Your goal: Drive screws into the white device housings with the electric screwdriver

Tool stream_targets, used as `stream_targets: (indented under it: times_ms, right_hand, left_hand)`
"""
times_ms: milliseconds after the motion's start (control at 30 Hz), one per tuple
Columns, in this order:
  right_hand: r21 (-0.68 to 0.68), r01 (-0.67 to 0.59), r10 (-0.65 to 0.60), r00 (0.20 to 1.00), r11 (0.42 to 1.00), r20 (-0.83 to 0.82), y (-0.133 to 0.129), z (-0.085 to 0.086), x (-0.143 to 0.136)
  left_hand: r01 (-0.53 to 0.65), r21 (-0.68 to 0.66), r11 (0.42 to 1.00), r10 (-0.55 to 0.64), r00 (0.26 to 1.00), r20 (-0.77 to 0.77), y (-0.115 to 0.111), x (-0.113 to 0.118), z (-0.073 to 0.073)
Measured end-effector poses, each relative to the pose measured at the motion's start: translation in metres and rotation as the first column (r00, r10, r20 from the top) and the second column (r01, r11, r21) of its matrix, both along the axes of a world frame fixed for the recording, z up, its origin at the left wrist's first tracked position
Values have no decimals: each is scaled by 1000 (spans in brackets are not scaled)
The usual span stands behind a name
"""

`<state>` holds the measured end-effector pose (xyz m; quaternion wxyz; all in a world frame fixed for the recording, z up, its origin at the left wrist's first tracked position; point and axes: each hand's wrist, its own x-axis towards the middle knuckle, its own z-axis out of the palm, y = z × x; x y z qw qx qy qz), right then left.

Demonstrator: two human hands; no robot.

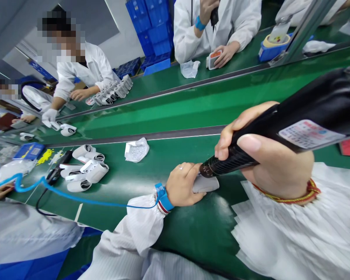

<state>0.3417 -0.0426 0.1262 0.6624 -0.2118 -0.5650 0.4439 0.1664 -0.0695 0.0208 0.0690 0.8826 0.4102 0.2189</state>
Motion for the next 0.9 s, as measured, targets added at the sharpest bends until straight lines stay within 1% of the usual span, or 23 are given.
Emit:
stream_targets:
  times_ms: [200,467,600,800,900]
  right_hand:
    - [37,-39,39,999,999,0,1,-1,0]
    - [77,-29,29,1000,997,-8,1,-1,0]
    - [60,-22,22,1000,998,-9,2,-3,-1]
    - [47,9,-7,999,999,-34,2,-4,-3]
    - [16,4,-3,1000,1000,-25,0,-3,-2]
  left_hand:
    - [-1,22,1000,0,1000,25,0,2,0]
    - [-8,25,1000,8,1000,21,2,3,2]
    - [-9,36,999,8,1000,22,1,3,1]
    - [-8,9,1000,7,1000,20,1,3,2]
    - [2,11,1000,-2,1000,14,2,2,2]
